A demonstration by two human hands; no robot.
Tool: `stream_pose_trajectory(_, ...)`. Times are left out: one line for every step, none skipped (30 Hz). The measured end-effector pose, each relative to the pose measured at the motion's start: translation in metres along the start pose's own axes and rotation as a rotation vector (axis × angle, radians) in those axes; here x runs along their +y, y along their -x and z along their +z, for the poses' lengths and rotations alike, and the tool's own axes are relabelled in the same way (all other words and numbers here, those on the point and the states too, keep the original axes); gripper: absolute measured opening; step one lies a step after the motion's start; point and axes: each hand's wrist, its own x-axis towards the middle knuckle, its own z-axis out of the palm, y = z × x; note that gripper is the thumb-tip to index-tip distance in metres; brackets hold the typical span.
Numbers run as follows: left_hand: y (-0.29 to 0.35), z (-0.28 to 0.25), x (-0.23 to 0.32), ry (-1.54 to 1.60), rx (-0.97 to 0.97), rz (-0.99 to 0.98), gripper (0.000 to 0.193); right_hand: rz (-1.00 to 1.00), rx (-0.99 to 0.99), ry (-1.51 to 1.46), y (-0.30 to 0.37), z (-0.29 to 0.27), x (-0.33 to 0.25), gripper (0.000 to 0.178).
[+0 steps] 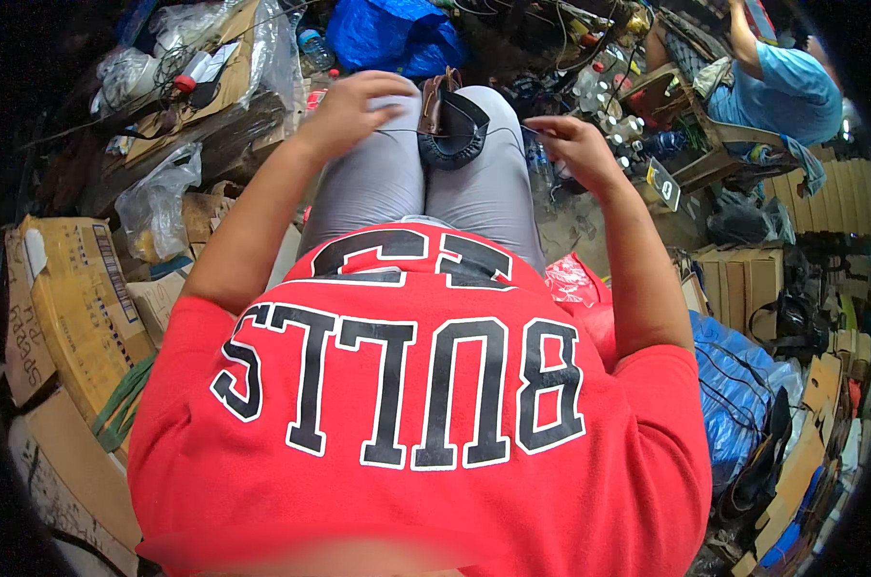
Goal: Stitch together components of a shoe upper by hand using a needle and thread.
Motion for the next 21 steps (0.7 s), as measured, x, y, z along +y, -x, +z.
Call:
stream_pose_trajectory(-0.015,0.011,0.011,0.092,-0.072,0.148,0.027,-0.097,-0.036,-0.143,-0.008,0.005,-0.001,0.02)
stream_pose_trajectory(-0.028,0.022,0.019,0.09,-0.087,0.103,0.027,-0.134,-0.048,-0.147,-0.016,0.01,-0.002,0.014)
stream_pose_trajectory(-0.039,0.032,0.025,0.111,-0.224,0.054,0.025,-0.115,-0.038,-0.12,-0.022,0.015,-0.001,0.013)
stream_pose_trajectory(-0.049,0.04,0.028,0.144,-0.355,0.024,0.024,-0.146,-0.04,-0.111,-0.028,0.019,0.001,0.012)
stream_pose_trajectory(-0.056,0.046,0.028,0.137,-0.368,-0.003,0.024,-0.125,-0.039,-0.109,-0.032,0.021,0.002,0.012)
stream_pose_trajectory(-0.062,0.052,0.028,0.09,-0.425,0.004,0.022,-0.137,-0.05,-0.089,-0.036,0.023,0.004,0.012)
stream_pose_trajectory(-0.066,0.056,0.026,0.048,-0.471,0.024,0.021,-0.121,-0.045,-0.062,-0.039,0.024,0.005,0.012)
stream_pose_trajectory(-0.069,0.058,0.023,0.049,-0.494,0.003,0.021,-0.138,-0.066,-0.079,-0.041,0.025,0.005,0.012)
stream_pose_trajectory(-0.072,0.06,0.019,0.11,-0.55,-0.05,0.02,-0.119,-0.103,-0.088,-0.043,0.024,0.005,0.01)
stream_pose_trajectory(-0.074,0.062,0.016,0.186,-0.598,-0.081,0.02,-0.092,-0.128,-0.101,-0.044,0.023,0.004,0.009)
stream_pose_trajectory(-0.075,0.062,0.013,0.283,-0.648,-0.142,0.02,-0.12,-0.15,-0.13,-0.046,0.022,0.003,0.011)
stream_pose_trajectory(-0.075,0.063,0.011,0.252,-0.663,-0.173,0.02,-0.114,-0.166,-0.132,-0.047,0.021,0.002,0.011)
stream_pose_trajectory(-0.075,0.063,0.008,0.327,-0.677,-0.205,0.02,-0.157,-0.182,-0.081,-0.048,0.019,0.001,0.013)
stream_pose_trajectory(-0.074,0.063,0.006,0.414,-0.687,-0.243,0.021,-0.191,-0.195,-0.022,-0.049,0.018,0.001,0.014)
stream_pose_trajectory(-0.073,0.064,0.004,0.406,-0.686,-0.253,0.021,-0.242,-0.204,0.056,-0.051,0.017,0.001,0.014)
stream_pose_trajectory(-0.07,0.064,0.003,0.456,-0.672,-0.275,0.021,-0.226,-0.221,0.049,-0.052,0.017,0.002,0.014)
stream_pose_trajectory(-0.068,0.064,0.001,0.506,-0.653,-0.29,0.021,-0.223,-0.229,0.042,-0.054,0.018,0.004,0.015)
stream_pose_trajectory(-0.065,0.065,0.0,0.505,-0.653,-0.313,0.021,-0.251,-0.227,0.029,-0.056,0.019,0.005,0.015)
stream_pose_trajectory(-0.063,0.065,-0.001,0.528,-0.627,-0.312,0.021,-0.223,-0.251,0.029,-0.058,0.022,0.007,0.015)
stream_pose_trajectory(-0.06,0.065,-0.002,0.549,-0.596,-0.301,0.021,-0.211,-0.274,-0.069,-0.06,0.027,0.01,0.015)
stream_pose_trajectory(-0.058,0.064,-0.003,0.552,-0.596,-0.325,0.021,-0.198,-0.299,-0.167,-0.062,0.032,0.012,0.015)
